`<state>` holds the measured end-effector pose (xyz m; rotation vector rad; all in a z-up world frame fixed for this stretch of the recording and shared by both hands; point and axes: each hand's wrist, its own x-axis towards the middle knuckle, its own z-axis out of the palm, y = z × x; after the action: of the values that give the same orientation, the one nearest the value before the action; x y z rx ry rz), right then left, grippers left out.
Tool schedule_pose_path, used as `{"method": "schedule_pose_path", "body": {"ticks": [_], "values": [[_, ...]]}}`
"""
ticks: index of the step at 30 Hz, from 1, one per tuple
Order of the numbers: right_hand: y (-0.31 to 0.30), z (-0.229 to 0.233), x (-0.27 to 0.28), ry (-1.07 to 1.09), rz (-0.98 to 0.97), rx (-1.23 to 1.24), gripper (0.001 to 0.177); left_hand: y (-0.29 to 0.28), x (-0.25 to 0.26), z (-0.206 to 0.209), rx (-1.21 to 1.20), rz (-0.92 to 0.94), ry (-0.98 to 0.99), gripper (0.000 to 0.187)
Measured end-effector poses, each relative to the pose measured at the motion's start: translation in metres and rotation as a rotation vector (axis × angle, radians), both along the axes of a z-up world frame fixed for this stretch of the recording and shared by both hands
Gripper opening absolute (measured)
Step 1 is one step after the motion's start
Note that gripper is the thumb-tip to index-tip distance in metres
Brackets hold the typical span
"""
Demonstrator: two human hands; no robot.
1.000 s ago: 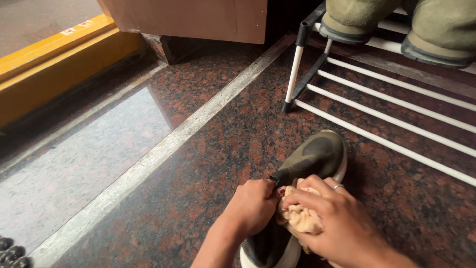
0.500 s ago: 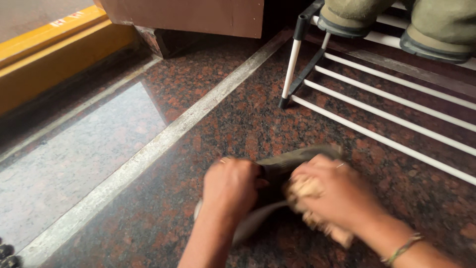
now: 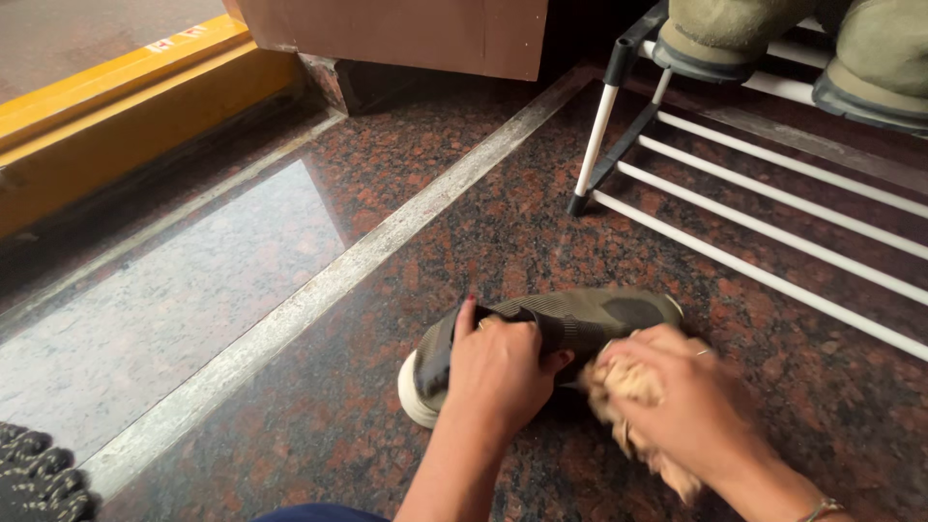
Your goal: The person wipes a grey slip-on shoe with a beige cloth, cleaning the upper, sides, and sole. The shoe is held and rotated to access different areas while the cloth is used to rub the surfaces.
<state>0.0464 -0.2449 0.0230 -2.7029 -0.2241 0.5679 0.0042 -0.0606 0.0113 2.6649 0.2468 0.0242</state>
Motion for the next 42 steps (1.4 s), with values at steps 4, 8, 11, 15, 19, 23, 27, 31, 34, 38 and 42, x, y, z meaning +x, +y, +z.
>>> {"method": "schedule_pose_path", "body": {"ticks": [4, 8, 11, 15, 19, 23, 27, 31, 34, 38, 42], "values": [[0.009, 0.0, -0.002, -0.544, 0.127, 0.298, 0.037, -0.001, 0.007, -0.029, -0.111, -0.009, -0.133, 0.036], [0.032, -0.014, -0.003, -0.552, 0.142, 0.368, 0.032, 0.006, 0.01, -0.04, -0.114, -0.097, -0.058, 0.015], [0.028, -0.025, 0.004, -0.443, 0.099, 0.243, 0.035, 0.007, 0.007, -0.034, -0.081, -0.139, 0.007, 0.027], [-0.02, -0.033, 0.026, -0.43, 0.082, -0.05, 0.046, 0.007, 0.006, -0.023, -0.098, -0.142, -0.009, 0.038], [-0.057, -0.024, 0.05, -0.434, 0.048, -0.142, 0.041, 0.008, 0.007, -0.019, -0.066, -0.112, -0.087, 0.037], [-0.038, 0.003, 0.061, -0.443, 0.01, 0.103, 0.03, 0.007, 0.007, -0.024, -0.094, -0.091, -0.111, 0.032], [0.024, 0.016, 0.047, -0.403, 0.139, 0.266, 0.031, 0.009, 0.007, -0.029, -0.102, -0.123, -0.119, 0.026], [0.047, 0.005, 0.037, -0.218, 0.265, 0.138, 0.043, 0.009, 0.002, -0.022, -0.047, -0.218, -0.136, 0.023], [0.038, 0.003, 0.031, -0.093, 0.17, 0.062, 0.046, 0.005, 0.0, -0.002, -0.051, -0.174, 0.033, 0.037], [0.029, 0.014, 0.024, -0.031, 0.135, -0.026, 0.044, 0.002, 0.001, 0.012, -0.085, -0.134, 0.096, 0.041], [0.022, 0.015, 0.017, -0.007, 0.163, -0.039, 0.043, 0.002, 0.002, -0.002, -0.046, -0.16, 0.0, 0.033]]}}
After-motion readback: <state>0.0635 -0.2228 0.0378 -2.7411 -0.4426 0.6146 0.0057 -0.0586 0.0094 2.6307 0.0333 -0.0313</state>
